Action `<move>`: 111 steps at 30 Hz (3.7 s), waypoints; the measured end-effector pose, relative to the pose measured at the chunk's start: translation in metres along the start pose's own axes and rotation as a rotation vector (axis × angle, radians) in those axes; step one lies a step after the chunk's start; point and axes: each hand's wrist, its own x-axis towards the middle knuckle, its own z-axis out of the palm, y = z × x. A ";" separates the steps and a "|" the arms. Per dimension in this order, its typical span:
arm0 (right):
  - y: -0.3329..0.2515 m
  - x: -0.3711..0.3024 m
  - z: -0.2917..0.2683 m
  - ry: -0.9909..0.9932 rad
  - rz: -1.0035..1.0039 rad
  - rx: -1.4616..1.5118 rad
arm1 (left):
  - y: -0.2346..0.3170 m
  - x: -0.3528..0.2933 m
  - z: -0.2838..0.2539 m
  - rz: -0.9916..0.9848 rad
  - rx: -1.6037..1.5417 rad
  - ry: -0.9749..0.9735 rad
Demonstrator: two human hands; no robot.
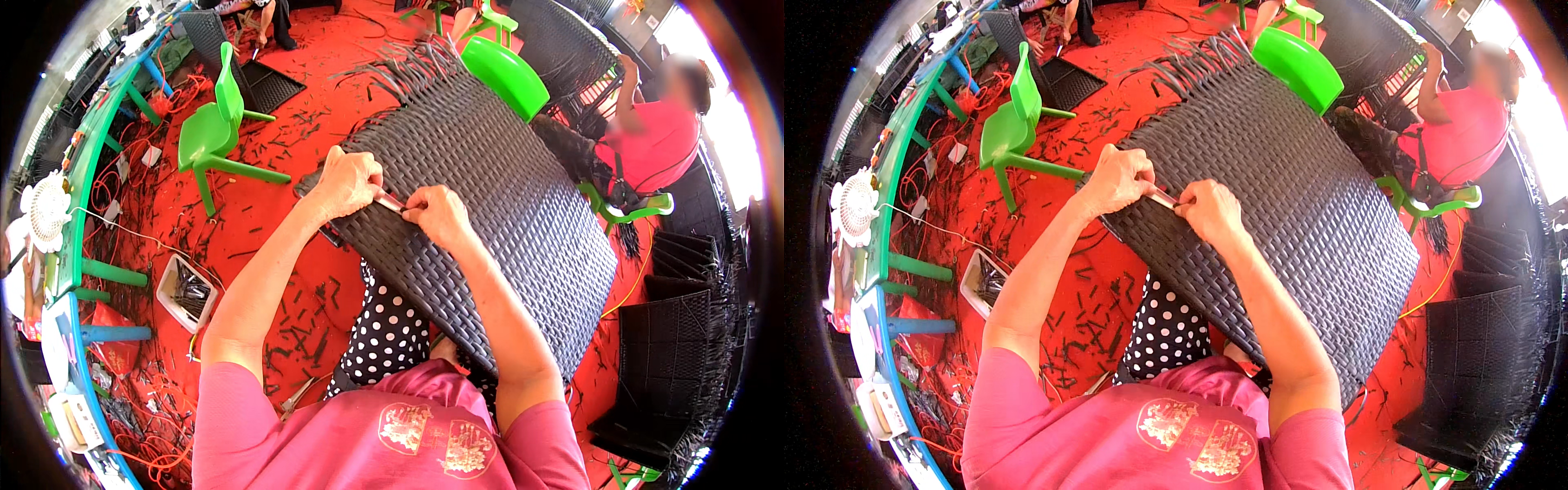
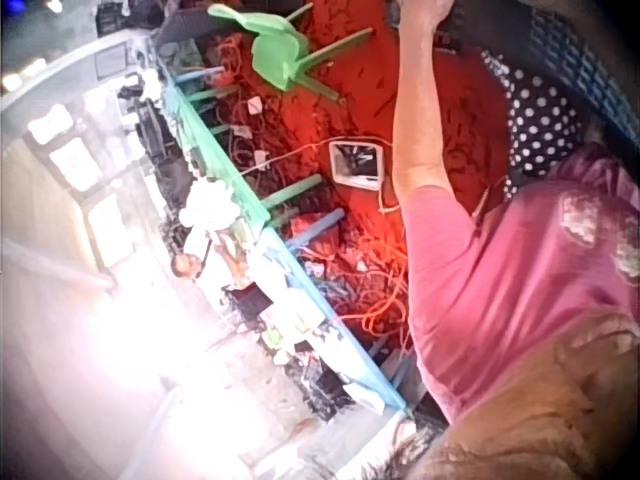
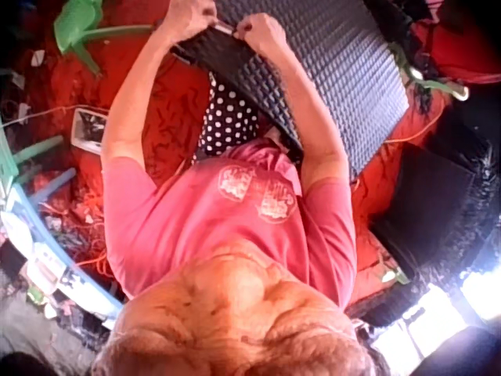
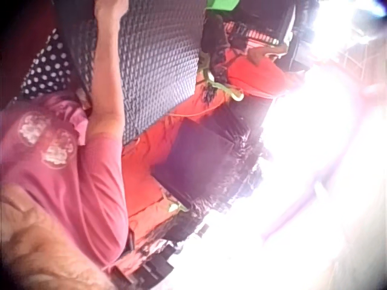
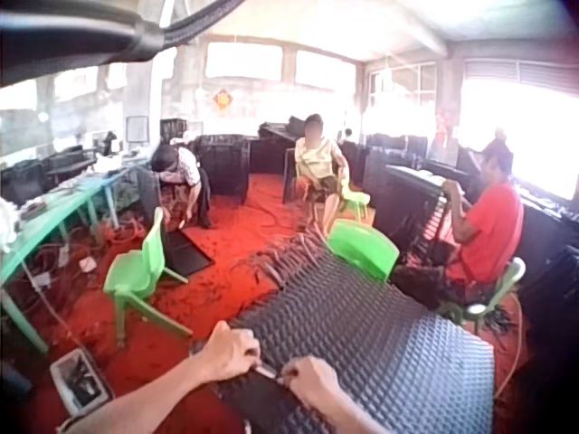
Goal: The person sits on the floor and weaves a black plastic strip into a large woven mat using a metal tool. They repeatedly insert the tool into the mat's weave to pull the strip through, trimming excess material as needed.
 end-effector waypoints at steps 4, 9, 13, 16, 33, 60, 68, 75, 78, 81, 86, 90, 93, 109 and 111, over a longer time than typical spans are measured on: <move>-0.009 0.004 -0.008 -0.076 0.004 0.043 | -0.008 -0.007 -0.007 -0.026 0.010 0.062; 0.001 0.018 -0.009 0.061 -0.165 0.133 | -0.031 -0.024 -0.029 -0.064 0.017 0.274; -0.027 0.028 -0.021 0.276 -0.472 0.290 | -0.031 -0.032 -0.045 -0.182 0.008 0.301; -0.022 0.015 -0.015 0.085 -0.133 0.691 | -0.020 -0.029 -0.053 -0.111 0.173 0.336; 0.019 -0.014 -0.003 0.108 0.008 1.198 | 0.012 0.015 -0.048 0.150 0.526 0.146; 0.008 -0.003 -0.005 0.026 0.119 0.444 | -0.037 0.034 -0.026 -0.179 0.044 -0.114; 0.008 0.001 -0.001 0.025 0.176 0.374 | -0.026 0.040 -0.035 -0.046 0.115 -0.118; 0.002 0.003 -0.001 0.036 0.214 0.289 | -0.007 0.046 -0.042 -0.044 0.186 -0.170; -0.004 0.005 -0.001 0.021 0.247 0.255 | -0.004 0.045 -0.044 -0.033 0.209 -0.162; 0.000 0.006 0.002 0.036 0.243 0.228 | 0.002 0.045 -0.046 -0.017 0.294 -0.181; -0.003 0.004 0.004 0.053 0.260 0.222 | 0.008 0.045 -0.045 0.082 0.501 -0.128; 0.000 0.006 0.006 0.040 0.249 0.243 | 0.004 0.043 -0.039 0.118 0.498 -0.069; 0.002 0.006 0.007 0.031 0.219 0.275 | 0.000 0.041 -0.039 0.122 0.492 -0.058; -0.009 0.007 0.017 0.084 0.163 0.073 | -0.019 0.032 -0.030 -0.122 0.170 -0.154; -0.014 0.003 0.020 0.186 0.079 -0.004 | -0.024 0.029 -0.027 -0.141 0.114 -0.141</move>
